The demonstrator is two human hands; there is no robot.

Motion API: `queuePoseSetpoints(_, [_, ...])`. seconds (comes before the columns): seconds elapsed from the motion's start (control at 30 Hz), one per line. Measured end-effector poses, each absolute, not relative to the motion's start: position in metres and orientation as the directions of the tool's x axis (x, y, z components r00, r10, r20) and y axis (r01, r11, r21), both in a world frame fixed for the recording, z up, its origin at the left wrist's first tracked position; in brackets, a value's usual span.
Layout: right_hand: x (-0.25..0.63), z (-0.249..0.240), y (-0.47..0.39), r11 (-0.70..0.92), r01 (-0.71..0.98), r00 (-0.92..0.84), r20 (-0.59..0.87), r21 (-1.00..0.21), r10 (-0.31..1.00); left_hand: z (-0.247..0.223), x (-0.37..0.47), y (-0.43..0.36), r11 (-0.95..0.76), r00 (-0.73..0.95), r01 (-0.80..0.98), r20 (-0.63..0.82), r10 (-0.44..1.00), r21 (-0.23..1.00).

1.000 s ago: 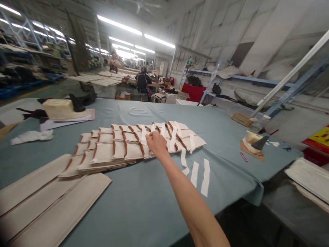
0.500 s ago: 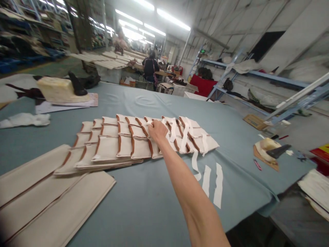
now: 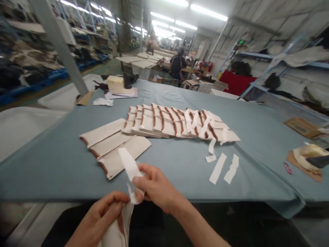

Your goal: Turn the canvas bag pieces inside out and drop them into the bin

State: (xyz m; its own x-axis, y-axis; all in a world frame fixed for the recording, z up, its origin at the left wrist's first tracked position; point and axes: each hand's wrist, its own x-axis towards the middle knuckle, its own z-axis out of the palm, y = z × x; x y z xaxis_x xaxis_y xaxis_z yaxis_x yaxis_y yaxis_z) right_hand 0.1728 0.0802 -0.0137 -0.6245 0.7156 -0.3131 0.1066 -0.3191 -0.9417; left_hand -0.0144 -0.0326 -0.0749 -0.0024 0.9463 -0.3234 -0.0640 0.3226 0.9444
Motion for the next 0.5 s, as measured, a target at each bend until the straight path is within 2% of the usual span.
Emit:
queuePoseSetpoints(0.07, [0.164,-0.012,0.036,-0.391,0.126,-0.708,-0.359,-0.912,0.608,-0.066,-0.021,-0.044,0.300,0.043,-0.127,-0.297,0.954,0.946])
queuePoseSetpoints(0.13, [0.161,-0.009,0.002,-0.388,0.165,-0.730,-0.377,-0.907,0.571,-0.060,-0.028,-0.064,0.318,-0.005,-0.178,-0.325,0.946,0.931])
queuePoseSetpoints(0.2, [0.162,-0.005,-0.023,-0.364,0.228,-0.694,-0.413,-0.903,0.590,-0.057,-0.036,-0.089,0.331,-0.072,-0.181,-0.348,0.935,0.926])
queuePoseSetpoints(0.27, [0.166,-0.003,-0.042,-0.330,0.307,-0.634,-0.450,-0.893,0.628,-0.058,-0.045,-0.112,0.291,-0.097,-0.125,-0.304,0.948,0.948])
queuePoseSetpoints(0.37, [0.175,-0.004,-0.063,-0.254,0.418,-0.558,-0.467,-0.872,0.686,-0.060,-0.057,-0.137,0.218,-0.067,-0.062,-0.222,0.973,0.974])
queuePoseSetpoints(0.5, [0.184,-0.019,-0.087,-0.218,0.466,-0.521,-0.465,-0.858,0.716,-0.052,-0.063,-0.149,0.198,-0.007,-0.105,-0.200,0.980,0.975])
